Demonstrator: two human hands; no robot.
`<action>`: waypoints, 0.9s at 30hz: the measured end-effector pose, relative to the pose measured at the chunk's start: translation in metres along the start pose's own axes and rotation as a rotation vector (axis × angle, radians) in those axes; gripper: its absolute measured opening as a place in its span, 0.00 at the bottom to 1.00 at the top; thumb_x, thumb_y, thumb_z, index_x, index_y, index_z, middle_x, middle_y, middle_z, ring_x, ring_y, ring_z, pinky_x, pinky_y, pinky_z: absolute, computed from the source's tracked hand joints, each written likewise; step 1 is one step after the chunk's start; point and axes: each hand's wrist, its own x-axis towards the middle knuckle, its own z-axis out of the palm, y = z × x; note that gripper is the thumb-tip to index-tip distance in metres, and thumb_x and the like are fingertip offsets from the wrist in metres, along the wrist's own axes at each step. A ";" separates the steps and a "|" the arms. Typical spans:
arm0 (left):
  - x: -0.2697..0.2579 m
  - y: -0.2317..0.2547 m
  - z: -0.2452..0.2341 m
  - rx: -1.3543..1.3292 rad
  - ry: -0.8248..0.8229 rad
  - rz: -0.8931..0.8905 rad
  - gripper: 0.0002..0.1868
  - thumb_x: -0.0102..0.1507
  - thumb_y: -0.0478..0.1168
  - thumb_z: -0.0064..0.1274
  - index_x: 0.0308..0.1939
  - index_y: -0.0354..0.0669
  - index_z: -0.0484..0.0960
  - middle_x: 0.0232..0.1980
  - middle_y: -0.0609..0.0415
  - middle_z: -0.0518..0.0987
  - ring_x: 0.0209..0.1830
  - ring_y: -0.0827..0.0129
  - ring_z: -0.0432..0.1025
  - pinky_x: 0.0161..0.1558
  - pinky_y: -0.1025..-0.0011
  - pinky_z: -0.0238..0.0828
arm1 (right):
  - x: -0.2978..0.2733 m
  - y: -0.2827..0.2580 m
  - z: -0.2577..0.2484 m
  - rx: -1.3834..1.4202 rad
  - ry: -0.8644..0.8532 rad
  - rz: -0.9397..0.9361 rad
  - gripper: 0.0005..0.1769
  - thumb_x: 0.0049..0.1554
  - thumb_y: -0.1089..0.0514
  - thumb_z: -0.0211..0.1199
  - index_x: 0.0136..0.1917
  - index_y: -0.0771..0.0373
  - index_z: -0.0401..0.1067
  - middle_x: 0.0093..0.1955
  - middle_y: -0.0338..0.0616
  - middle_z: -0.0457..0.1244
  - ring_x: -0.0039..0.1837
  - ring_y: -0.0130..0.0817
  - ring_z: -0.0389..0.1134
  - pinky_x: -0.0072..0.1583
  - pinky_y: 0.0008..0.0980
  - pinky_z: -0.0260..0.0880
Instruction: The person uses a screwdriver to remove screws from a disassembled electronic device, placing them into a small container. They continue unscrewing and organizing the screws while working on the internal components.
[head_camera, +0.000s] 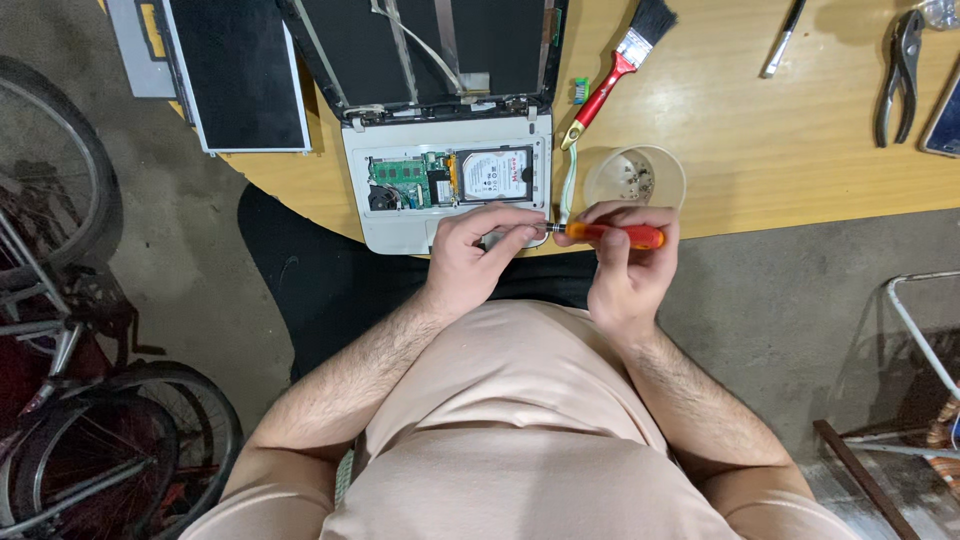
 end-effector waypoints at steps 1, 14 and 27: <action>0.000 0.001 0.000 -0.001 0.000 0.000 0.08 0.64 0.27 0.58 0.46 0.38 0.88 0.36 0.48 0.86 0.39 0.64 0.83 0.43 0.67 0.80 | 0.001 -0.003 0.002 -0.001 0.000 0.000 0.16 0.67 0.54 0.56 0.51 0.70 0.56 0.43 0.67 0.62 0.45 0.52 0.72 0.45 0.47 0.81; -0.004 -0.003 -0.002 0.150 -0.009 0.085 0.10 0.65 0.27 0.58 0.47 0.43 0.88 0.38 0.51 0.86 0.38 0.64 0.81 0.44 0.68 0.78 | 0.001 0.005 -0.005 -0.277 -0.127 -0.266 0.11 0.65 0.62 0.60 0.47 0.69 0.59 0.43 0.60 0.66 0.49 0.53 0.73 0.51 0.42 0.72; -0.071 -0.040 -0.070 0.685 -0.045 0.016 0.07 0.62 0.34 0.61 0.45 0.42 0.83 0.38 0.48 0.81 0.41 0.49 0.78 0.43 0.55 0.78 | -0.006 0.015 0.012 -0.180 -0.235 -0.081 0.16 0.63 0.69 0.64 0.51 0.69 0.55 0.47 0.61 0.62 0.51 0.53 0.70 0.52 0.40 0.70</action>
